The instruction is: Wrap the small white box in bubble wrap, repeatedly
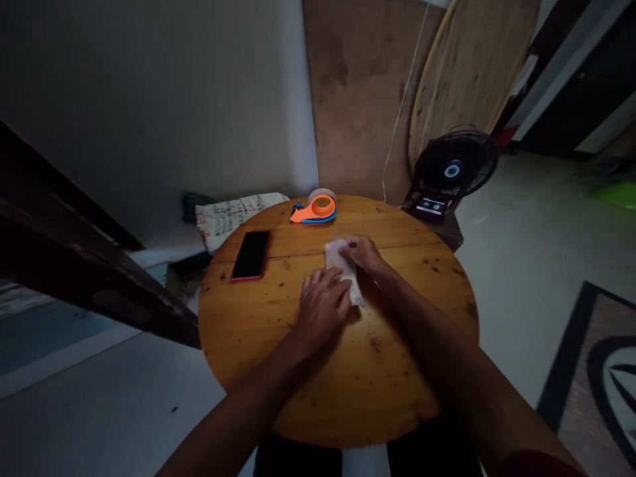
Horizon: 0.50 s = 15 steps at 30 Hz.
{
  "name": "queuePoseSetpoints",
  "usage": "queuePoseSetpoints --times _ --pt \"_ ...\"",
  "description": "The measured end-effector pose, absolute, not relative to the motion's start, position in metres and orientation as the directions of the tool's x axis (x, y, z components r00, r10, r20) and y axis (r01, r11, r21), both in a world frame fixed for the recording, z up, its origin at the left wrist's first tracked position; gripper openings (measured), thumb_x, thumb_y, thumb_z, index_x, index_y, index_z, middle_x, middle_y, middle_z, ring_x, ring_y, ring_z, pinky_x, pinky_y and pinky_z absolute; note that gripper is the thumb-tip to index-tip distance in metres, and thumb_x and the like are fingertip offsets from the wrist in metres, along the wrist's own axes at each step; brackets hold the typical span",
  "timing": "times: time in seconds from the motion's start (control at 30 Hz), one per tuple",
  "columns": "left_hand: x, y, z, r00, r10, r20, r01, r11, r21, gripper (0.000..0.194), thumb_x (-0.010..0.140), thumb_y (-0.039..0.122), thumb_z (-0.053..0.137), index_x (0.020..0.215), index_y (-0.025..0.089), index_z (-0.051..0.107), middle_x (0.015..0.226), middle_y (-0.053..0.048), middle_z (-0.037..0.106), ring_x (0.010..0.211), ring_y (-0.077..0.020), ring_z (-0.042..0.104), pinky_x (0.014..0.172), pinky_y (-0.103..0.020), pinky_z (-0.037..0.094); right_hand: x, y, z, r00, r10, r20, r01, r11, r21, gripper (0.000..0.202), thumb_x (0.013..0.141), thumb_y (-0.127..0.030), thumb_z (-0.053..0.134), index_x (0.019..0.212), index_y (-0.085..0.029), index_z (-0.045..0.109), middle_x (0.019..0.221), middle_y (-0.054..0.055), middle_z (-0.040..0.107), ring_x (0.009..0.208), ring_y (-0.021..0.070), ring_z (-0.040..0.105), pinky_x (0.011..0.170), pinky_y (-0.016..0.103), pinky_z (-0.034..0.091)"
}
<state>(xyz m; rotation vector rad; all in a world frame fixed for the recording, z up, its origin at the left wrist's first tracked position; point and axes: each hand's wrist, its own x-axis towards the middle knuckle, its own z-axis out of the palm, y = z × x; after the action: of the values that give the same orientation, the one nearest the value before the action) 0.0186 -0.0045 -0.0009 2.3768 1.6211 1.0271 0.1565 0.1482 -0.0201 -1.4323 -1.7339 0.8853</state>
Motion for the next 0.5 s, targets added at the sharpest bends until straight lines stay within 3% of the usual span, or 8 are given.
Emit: queuePoseSetpoints --times 0.13,0.33,0.5 --pt "0.019 -0.003 -0.003 0.206 0.866 0.456 0.752 -0.438 0.492 0.027 0.088 0.017 0.051 0.106 0.022 0.071 0.115 -0.005 0.070 0.103 -0.0217 0.061 0.093 -0.039 0.047 0.159 0.147 -0.023 -0.111 0.988 0.110 0.464 0.149 -0.873 0.013 0.062 -0.029 0.062 0.065 -0.017 0.057 0.057 -0.005 0.050 0.053 0.0081 0.040 0.046 0.021 0.027" --pt "0.019 0.002 -0.008 0.153 0.910 0.385 0.625 -0.391 0.675 0.029 0.082 0.012 0.052 0.103 0.020 0.070 0.112 -0.005 0.071 0.105 -0.0198 0.063 0.095 -0.034 0.049 0.162 0.139 -0.013 -0.212 0.977 0.007 0.124 0.035 -0.992 0.024 0.060 -0.035 0.067 0.070 -0.019 0.053 0.058 -0.005 0.051 0.051 0.0087 0.043 0.047 0.020 0.034" --pt "0.019 0.003 -0.008 0.136 0.935 0.329 0.613 -0.340 0.713 0.030 0.081 0.015 0.052 0.105 0.022 0.070 0.109 -0.005 0.071 0.098 -0.0208 0.064 0.089 -0.034 0.050 0.160 0.133 0.002 -0.261 0.965 0.019 0.019 0.025 -1.000 0.024 0.061 -0.033 0.070 0.072 -0.018 0.054 0.062 -0.003 0.055 0.054 0.0088 0.047 0.050 0.021 0.038"
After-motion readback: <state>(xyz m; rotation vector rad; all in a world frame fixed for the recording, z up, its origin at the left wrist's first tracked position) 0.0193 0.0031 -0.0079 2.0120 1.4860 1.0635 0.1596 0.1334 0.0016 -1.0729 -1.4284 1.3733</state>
